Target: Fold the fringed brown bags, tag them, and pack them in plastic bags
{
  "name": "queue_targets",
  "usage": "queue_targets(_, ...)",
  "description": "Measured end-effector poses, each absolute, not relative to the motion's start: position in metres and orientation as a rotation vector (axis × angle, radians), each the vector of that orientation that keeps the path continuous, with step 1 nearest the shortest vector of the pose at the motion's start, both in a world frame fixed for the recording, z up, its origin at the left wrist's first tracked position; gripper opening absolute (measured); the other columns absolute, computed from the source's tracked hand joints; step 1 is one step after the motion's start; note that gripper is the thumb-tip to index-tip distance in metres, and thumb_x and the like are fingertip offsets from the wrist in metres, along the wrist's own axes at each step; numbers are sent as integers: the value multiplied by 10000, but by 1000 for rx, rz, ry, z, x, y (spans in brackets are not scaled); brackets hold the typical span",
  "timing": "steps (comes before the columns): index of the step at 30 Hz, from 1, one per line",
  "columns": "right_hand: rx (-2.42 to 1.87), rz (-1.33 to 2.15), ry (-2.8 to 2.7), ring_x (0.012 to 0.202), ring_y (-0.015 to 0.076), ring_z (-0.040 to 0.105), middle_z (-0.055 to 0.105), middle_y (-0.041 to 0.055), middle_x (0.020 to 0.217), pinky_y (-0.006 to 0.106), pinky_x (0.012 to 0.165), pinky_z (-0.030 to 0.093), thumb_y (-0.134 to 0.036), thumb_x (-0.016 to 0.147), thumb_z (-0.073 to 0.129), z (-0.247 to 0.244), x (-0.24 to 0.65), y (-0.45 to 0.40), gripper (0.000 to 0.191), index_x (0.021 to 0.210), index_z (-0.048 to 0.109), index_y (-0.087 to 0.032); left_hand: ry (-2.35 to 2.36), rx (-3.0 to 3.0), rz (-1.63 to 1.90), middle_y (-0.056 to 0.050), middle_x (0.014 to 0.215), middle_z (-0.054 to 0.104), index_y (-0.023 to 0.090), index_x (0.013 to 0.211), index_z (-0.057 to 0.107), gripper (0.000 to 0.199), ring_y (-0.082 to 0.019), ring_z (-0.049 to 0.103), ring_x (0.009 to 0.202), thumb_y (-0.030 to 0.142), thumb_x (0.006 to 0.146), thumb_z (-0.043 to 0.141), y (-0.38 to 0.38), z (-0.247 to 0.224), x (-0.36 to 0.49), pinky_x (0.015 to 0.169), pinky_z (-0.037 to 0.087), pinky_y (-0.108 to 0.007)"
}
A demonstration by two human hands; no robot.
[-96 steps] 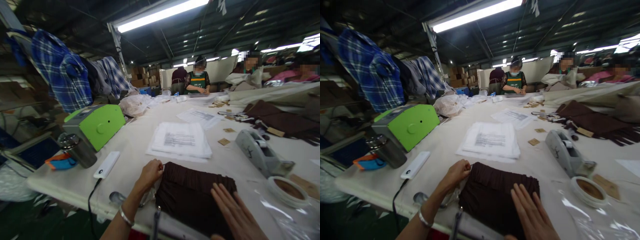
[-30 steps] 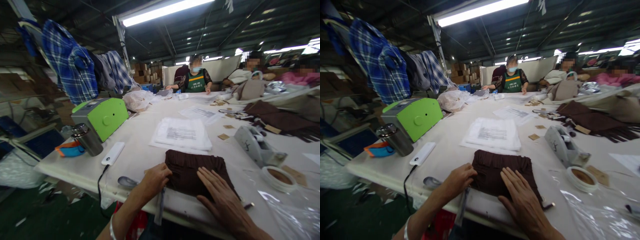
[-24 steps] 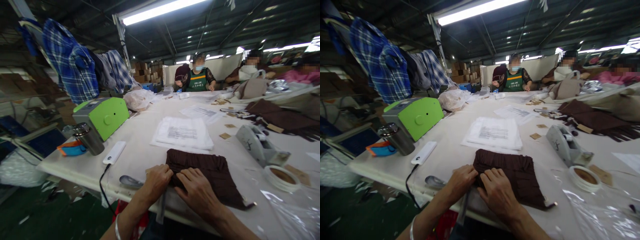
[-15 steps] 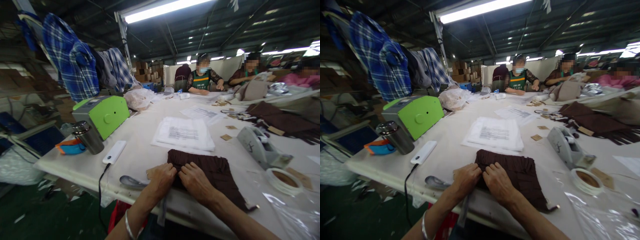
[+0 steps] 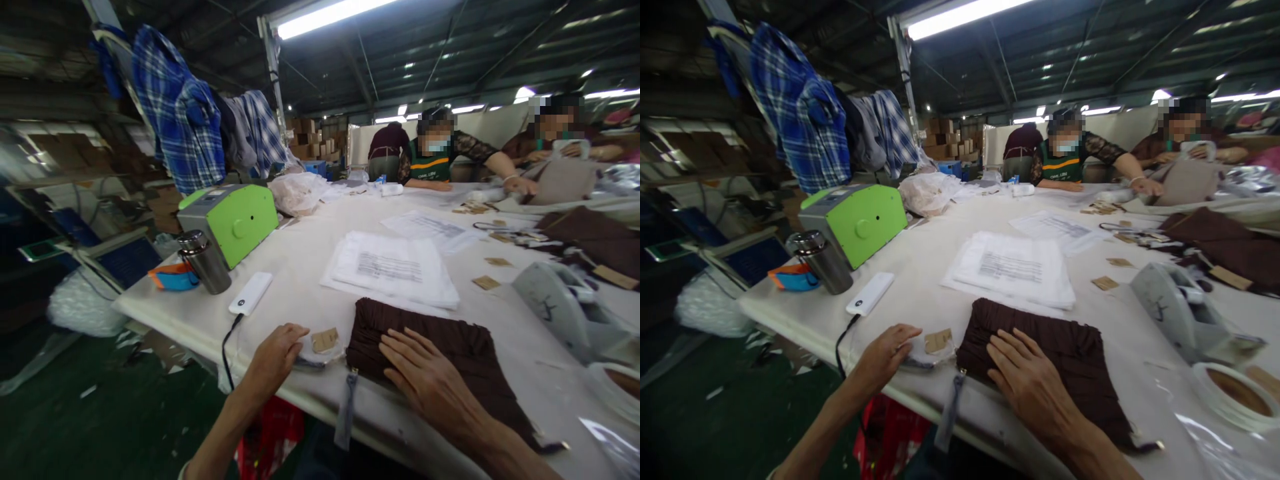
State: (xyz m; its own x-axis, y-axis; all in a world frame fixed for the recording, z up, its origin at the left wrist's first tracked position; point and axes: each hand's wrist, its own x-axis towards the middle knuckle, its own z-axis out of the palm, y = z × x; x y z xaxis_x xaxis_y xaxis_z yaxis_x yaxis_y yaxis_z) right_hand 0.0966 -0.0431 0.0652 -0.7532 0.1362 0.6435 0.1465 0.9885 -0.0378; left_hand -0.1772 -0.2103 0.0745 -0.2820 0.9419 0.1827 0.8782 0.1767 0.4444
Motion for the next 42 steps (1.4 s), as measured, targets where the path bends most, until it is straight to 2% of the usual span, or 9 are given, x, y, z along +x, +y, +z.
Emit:
queue_targets(6, -50, 306, -2605, 831, 159, 595, 687, -3, 881, 301, 792, 419, -169, 938, 539, 79, 50, -93, 123, 896, 644, -219, 2292, 1855, 499, -27, 1031, 629, 231, 1049, 629, 230, -200, 548, 1011, 150, 857, 530, -176, 75, -156, 912, 415, -313)
queue_targets(8, 2, 254, -2733, 905, 180, 579, 678, 1, 1019, 314, 824, 403, -203, 899, 607, 75, 43, -104, 87, 978, 622, -237, 2299, 1846, 467, -15, 970, 617, 230, 969, 633, 171, -187, 557, 965, 151, 850, 540, -171, 81, -159, 862, 416, -287)
queue_targets(11, -48, 110, -2793, 1000, 221, 538, 612, 32, 1208, 363, 908, 355, -237, 860, 645, 64, 46, -107, 295, 1142, 560, -241, 2335, 1795, 445, -3, 911, 605, 217, 938, 597, 93, -172, 576, 873, 195, 873, 535, -182, 90, -166, 776, 413, -272)
queue_targets(17, -146, 269, -2871, 880, 184, 532, 641, -23, 982, 331, 806, 351, -184, 868, 641, 56, 63, -90, 71, 841, 611, -242, 2355, 1718, 162, -16, 923, 621, 214, 903, 562, 122, -221, 583, 880, 287, 843, 640, -225, 93, -139, 754, 404, -319)
queue_targets(25, -518, 734, -2653, 958, 159, 555, 628, -59, 1016, 314, 906, 346, -158, 786, 711, 70, 103, -80, 248, 974, 625, -295, 2065, 1575, 408, -40, 1006, 704, 251, 1021, 580, 176, -234, 653, 929, 235, 928, 431, -198, 74, -56, 792, 470, -338)
queue_targets(28, -552, 643, -2610, 920, 193, 552, 620, -54, 979, 339, 871, 336, -175, 699, 798, 57, 109, -76, 341, 962, 612, -287, 1943, 1596, 571, -23, 957, 717, 269, 1028, 599, 251, -196, 664, 865, 201, 929, 379, -189, 65, -47, 755, 469, -295)
queue_targets(33, -387, 433, -2540, 777, 189, 507, 587, -17, 863, 328, 737, 307, -85, 886, 534, 39, 107, -69, 160, 872, 578, -238, 2129, 1541, 664, 17, 852, 693, 252, 866, 618, 144, -164, 633, 812, 216, 876, 478, -179, 76, -78, 725, 426, -263)
queue_targets(37, -322, 349, -2512, 804, 204, 489, 592, 2, 896, 336, 738, 288, -157, 954, 464, 44, 104, -64, 151, 890, 578, -233, 2466, 1508, 547, -11, 970, 630, 220, 977, 548, 159, -171, 583, 909, 227, 819, 535, -158, 89, -118, 762, 397, -267)
queue_targets(42, -337, 276, -2610, 778, 197, 489, 589, 0, 887, 328, 720, 299, -66, 916, 479, 43, 107, -55, 185, 868, 558, -226, 2416, 1561, 395, 16, 863, 611, 214, 823, 521, 184, -177, 570, 830, 215, 676, 631, -139, 93, -138, 661, 350, -259)
